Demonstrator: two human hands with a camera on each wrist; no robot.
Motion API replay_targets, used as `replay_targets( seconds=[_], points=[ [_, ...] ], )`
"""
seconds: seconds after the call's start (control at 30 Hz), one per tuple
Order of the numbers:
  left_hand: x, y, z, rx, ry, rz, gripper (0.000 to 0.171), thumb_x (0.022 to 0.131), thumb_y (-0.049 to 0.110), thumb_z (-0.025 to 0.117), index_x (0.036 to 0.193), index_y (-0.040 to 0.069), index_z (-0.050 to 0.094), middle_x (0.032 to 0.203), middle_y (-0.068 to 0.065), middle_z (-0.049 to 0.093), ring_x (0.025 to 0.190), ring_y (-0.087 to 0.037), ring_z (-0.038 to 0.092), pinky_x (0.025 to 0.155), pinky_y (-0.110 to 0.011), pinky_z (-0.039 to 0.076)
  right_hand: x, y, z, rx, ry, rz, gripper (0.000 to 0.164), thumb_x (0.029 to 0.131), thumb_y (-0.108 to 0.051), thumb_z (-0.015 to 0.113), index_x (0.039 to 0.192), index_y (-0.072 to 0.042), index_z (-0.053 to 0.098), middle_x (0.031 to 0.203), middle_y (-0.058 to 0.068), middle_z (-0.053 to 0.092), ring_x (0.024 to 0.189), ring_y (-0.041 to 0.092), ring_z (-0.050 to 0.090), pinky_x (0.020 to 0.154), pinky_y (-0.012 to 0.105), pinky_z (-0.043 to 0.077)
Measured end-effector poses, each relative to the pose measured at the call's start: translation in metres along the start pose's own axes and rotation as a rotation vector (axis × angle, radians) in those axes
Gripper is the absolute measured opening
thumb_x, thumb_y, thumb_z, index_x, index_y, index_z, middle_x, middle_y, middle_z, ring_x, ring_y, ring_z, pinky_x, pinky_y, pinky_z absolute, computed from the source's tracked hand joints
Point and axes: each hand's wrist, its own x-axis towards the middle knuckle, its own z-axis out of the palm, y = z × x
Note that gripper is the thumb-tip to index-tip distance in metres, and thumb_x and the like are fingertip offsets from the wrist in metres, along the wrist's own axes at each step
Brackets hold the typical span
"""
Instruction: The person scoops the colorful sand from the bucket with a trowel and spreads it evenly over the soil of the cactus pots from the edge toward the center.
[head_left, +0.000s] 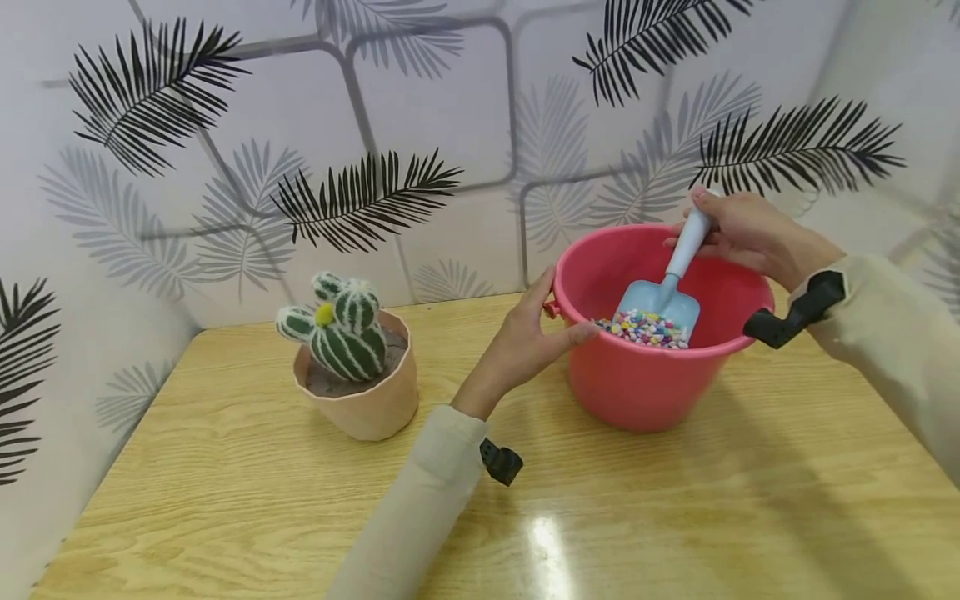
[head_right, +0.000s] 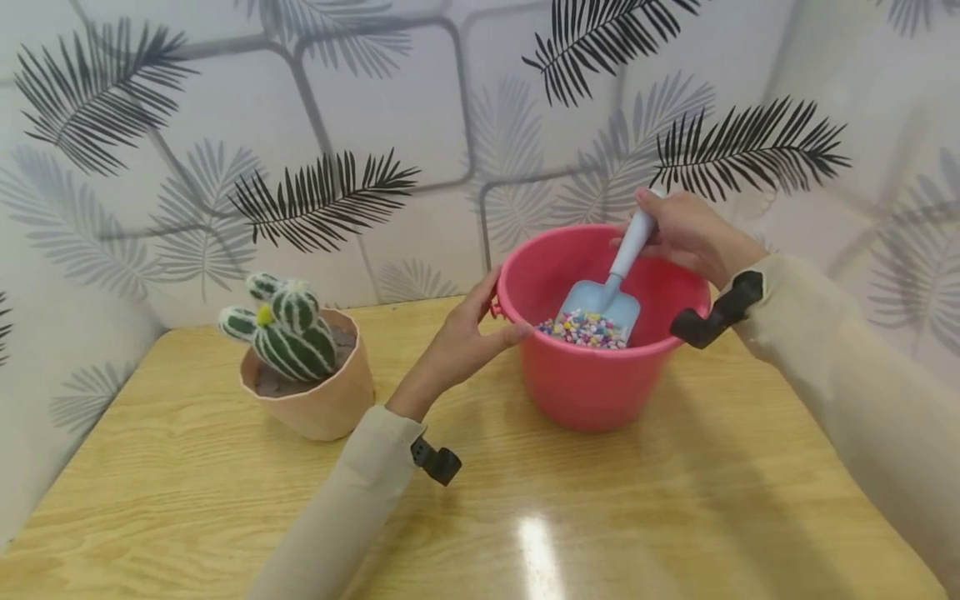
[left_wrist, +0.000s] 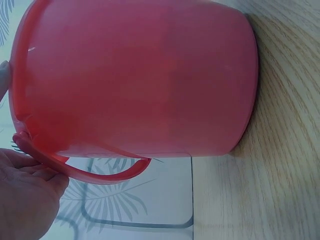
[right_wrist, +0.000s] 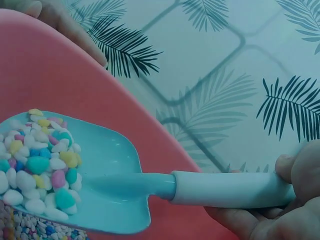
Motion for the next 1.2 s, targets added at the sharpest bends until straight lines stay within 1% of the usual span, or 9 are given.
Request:
replay_targets(
  seconds=[0.17,0.27,0.37,0.57,0.6,0.73,0.87,1.0,1.2],
  points=[
    [-0.001,-0.001,0.0,0.006,-0.001,0.003,0.083,0.086,0.038,0.07,0.152,0.028,0.022,0.131,-0.004,0.047,0.107,-0.017,0.042,0.08,-0.033,0.046,0.001,-0.002,0.0,0.016,0.019,0.012,0.032,0.091,-0.038,0.055,0.11,-0.013,0.048,0.08,-0.001,0.068,0.075,0.013,0.07,0.066,0.026,0.058],
    [-0.002,-0.001,0.0,0.013,-0.004,-0.002,0.083,0.085,0.039,0.07,0.152,0.029,0.021,0.132,-0.004,0.046,0.108,-0.017,0.042,0.08,-0.033,0.046,0.002,-0.004,-0.001,0.009,0.036,0.021,0.036,0.09,-0.04,0.056,0.113,-0.014,0.044,0.079,-0.002,0.069,0.074,0.013,0.07,0.065,0.026,0.058],
    [-0.003,0.0,0.001,0.015,-0.006,-0.006,0.084,0.086,0.039,0.07,0.153,0.028,0.021,0.132,-0.003,0.046,0.108,-0.017,0.042,0.08,-0.032,0.046,0.002,-0.005,-0.002,-0.021,0.042,0.025,0.036,0.09,-0.042,0.055,0.111,-0.014,0.045,0.077,-0.003,0.069,0.072,0.013,0.07,0.064,0.026,0.058],
    [-0.005,0.0,0.002,0.005,-0.01,-0.009,0.083,0.086,0.038,0.069,0.153,0.027,0.021,0.134,-0.003,0.045,0.109,-0.017,0.042,0.08,-0.032,0.048,0.002,-0.008,-0.006,-0.03,0.046,0.055,0.032,0.091,-0.042,0.052,0.106,-0.013,0.049,0.074,-0.001,0.07,0.07,0.014,0.071,0.064,0.026,0.058],
    [-0.005,0.0,0.002,0.005,-0.007,-0.009,0.083,0.086,0.038,0.069,0.153,0.026,0.022,0.134,-0.003,0.045,0.109,-0.016,0.042,0.08,-0.032,0.048,0.002,-0.01,-0.006,-0.034,0.05,0.056,0.031,0.092,-0.042,0.052,0.103,-0.014,0.052,0.074,-0.001,0.07,0.069,0.014,0.071,0.064,0.026,0.058],
    [-0.006,-0.001,0.002,0.011,-0.001,-0.004,0.083,0.087,0.038,0.068,0.153,0.026,0.021,0.136,-0.002,0.045,0.11,-0.016,0.042,0.082,-0.035,0.049,0.002,-0.017,-0.005,-0.046,0.067,0.058,0.033,0.092,-0.043,0.051,0.106,-0.013,0.051,0.073,-0.001,0.07,0.069,0.015,0.071,0.063,0.026,0.058],
    [-0.007,-0.002,0.001,0.014,0.002,-0.002,0.083,0.087,0.038,0.068,0.153,0.026,0.02,0.137,-0.001,0.045,0.112,-0.016,0.042,0.085,-0.037,0.048,0.002,-0.025,-0.003,0.015,0.076,0.074,0.036,0.09,-0.042,0.054,0.109,-0.014,0.045,0.074,0.002,0.07,0.069,0.018,0.071,0.062,0.03,0.058],
    [-0.009,-0.003,0.0,0.022,0.002,0.005,0.083,0.087,0.039,0.067,0.153,0.026,0.018,0.141,0.001,0.043,0.115,-0.016,0.042,0.089,-0.036,0.047,0.001,-0.03,-0.002,0.06,0.082,0.072,0.035,0.089,-0.04,0.058,0.107,-0.014,0.044,0.075,0.004,0.071,0.069,0.021,0.072,0.061,0.032,0.058],
    [-0.011,-0.003,-0.002,0.058,-0.011,0.022,0.084,0.089,0.039,0.066,0.154,0.027,0.015,0.139,0.001,0.042,0.117,-0.017,0.041,0.092,-0.036,0.046,0.001,-0.032,-0.001,0.207,0.088,0.066,0.03,0.089,-0.036,0.059,0.103,-0.013,0.046,0.075,0.009,0.069,0.07,0.025,0.071,0.062,0.036,0.058]
  ],
)
